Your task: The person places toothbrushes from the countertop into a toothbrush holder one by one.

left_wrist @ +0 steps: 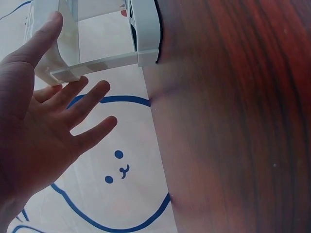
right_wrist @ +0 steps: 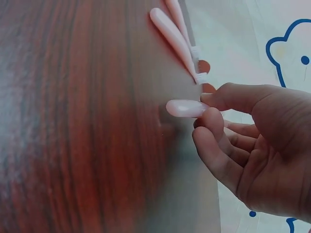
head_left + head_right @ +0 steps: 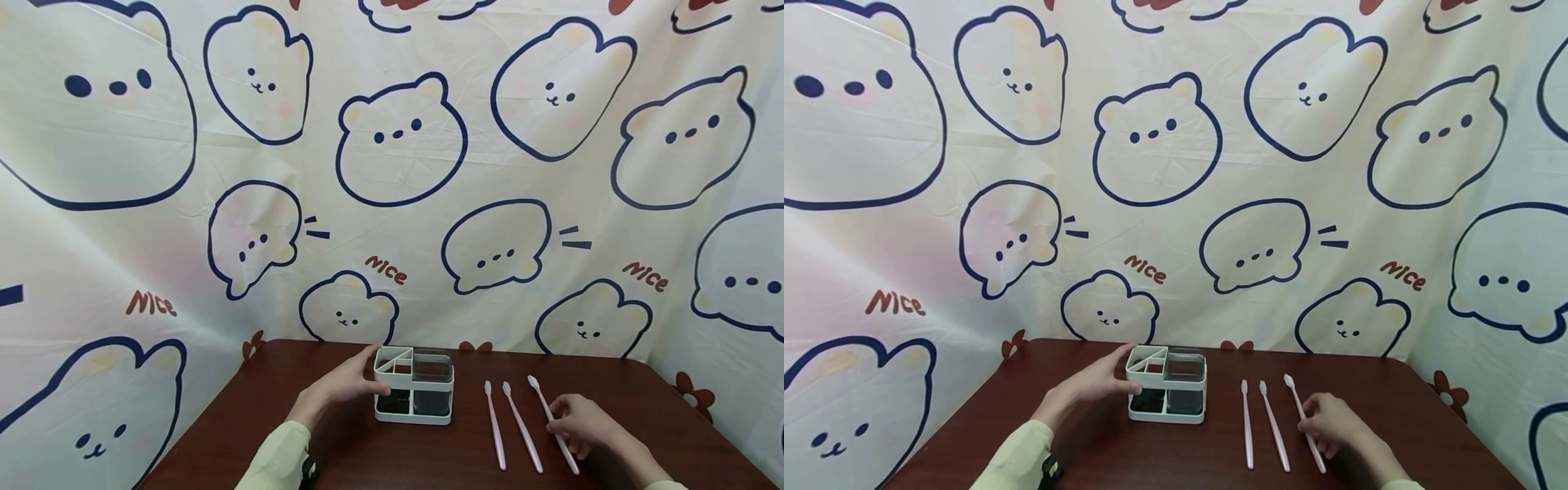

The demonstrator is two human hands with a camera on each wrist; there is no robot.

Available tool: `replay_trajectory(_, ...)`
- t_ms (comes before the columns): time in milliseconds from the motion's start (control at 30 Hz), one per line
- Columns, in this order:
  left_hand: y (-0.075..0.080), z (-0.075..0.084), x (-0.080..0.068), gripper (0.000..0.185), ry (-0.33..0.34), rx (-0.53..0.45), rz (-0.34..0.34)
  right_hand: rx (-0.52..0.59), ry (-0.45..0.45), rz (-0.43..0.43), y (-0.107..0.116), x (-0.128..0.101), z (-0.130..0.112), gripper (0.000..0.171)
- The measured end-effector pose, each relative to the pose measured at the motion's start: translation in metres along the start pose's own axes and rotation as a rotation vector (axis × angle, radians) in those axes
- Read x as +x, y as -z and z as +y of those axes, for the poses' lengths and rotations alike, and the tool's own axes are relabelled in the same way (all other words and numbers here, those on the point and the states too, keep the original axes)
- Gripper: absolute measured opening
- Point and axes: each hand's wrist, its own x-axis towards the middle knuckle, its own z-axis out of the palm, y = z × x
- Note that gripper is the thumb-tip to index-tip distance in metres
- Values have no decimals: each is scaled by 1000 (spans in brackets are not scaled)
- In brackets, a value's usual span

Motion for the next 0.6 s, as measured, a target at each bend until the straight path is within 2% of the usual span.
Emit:
replay_trajectory(300,-1,1,0,97,1,0,-2,35,94,39,4,-1,-10,34)
replay_trajectory(600,1,3,0,97,-2,11,-14,47,162,103,3,-2,-33,37)
